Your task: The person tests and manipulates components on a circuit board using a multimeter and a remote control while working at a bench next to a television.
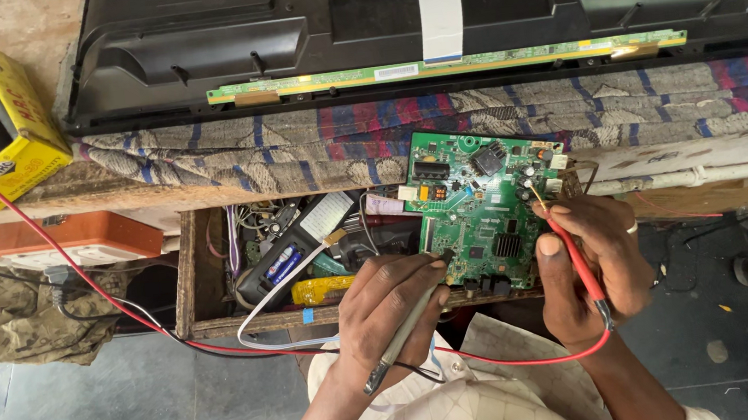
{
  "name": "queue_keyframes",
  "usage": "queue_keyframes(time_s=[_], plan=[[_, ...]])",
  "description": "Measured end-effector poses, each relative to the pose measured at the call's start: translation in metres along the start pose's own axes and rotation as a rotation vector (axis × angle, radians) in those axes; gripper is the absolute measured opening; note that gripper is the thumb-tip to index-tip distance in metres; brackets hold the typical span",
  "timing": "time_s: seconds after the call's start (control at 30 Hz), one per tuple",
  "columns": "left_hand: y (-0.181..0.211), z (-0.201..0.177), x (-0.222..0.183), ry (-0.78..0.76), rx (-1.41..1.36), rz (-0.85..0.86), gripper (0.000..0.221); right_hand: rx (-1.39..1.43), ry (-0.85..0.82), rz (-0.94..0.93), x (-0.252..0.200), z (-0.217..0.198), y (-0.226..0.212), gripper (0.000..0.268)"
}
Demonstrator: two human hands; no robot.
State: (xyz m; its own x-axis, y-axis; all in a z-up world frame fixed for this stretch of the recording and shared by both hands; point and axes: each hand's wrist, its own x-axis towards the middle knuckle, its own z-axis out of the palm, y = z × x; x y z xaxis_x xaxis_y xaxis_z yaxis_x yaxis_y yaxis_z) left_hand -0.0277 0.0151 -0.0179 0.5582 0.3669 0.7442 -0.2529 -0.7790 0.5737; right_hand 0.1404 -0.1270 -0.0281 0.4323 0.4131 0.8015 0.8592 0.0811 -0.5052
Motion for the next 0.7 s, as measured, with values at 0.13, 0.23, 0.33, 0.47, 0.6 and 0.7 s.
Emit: queue_keyframes(time_s=[0.13,0.23,0.33,0.47,0.6,0.7], plan=[[-0.001,0.002,0.001,0.015,-0.007,0.013,0.026,0.104,0.091,0.093,-0.004,0.002,0.000,0.022],[-0.001,0.003,0.000,0.021,0.004,0.014,0.026,0.104,0.138,0.089,-0.013,0.000,0.008,0.024],[-0.001,0.004,0.000,0.022,0.013,0.014,0.026,0.178,0.220,0.105,-0.025,0.009,0.019,0.025],[-0.001,0.005,0.000,0.023,0.017,0.014,0.026,0.227,0.318,0.095,-0.032,0.011,0.028,0.027],[-0.001,0.006,0.001,0.022,0.031,0.032,0.025,0.276,0.322,0.085,-0.031,0.012,0.025,0.029],[0.000,0.006,0.002,-0.038,0.123,0.129,0.029,0.180,0.177,0.036,-0.027,0.005,0.016,0.027]])
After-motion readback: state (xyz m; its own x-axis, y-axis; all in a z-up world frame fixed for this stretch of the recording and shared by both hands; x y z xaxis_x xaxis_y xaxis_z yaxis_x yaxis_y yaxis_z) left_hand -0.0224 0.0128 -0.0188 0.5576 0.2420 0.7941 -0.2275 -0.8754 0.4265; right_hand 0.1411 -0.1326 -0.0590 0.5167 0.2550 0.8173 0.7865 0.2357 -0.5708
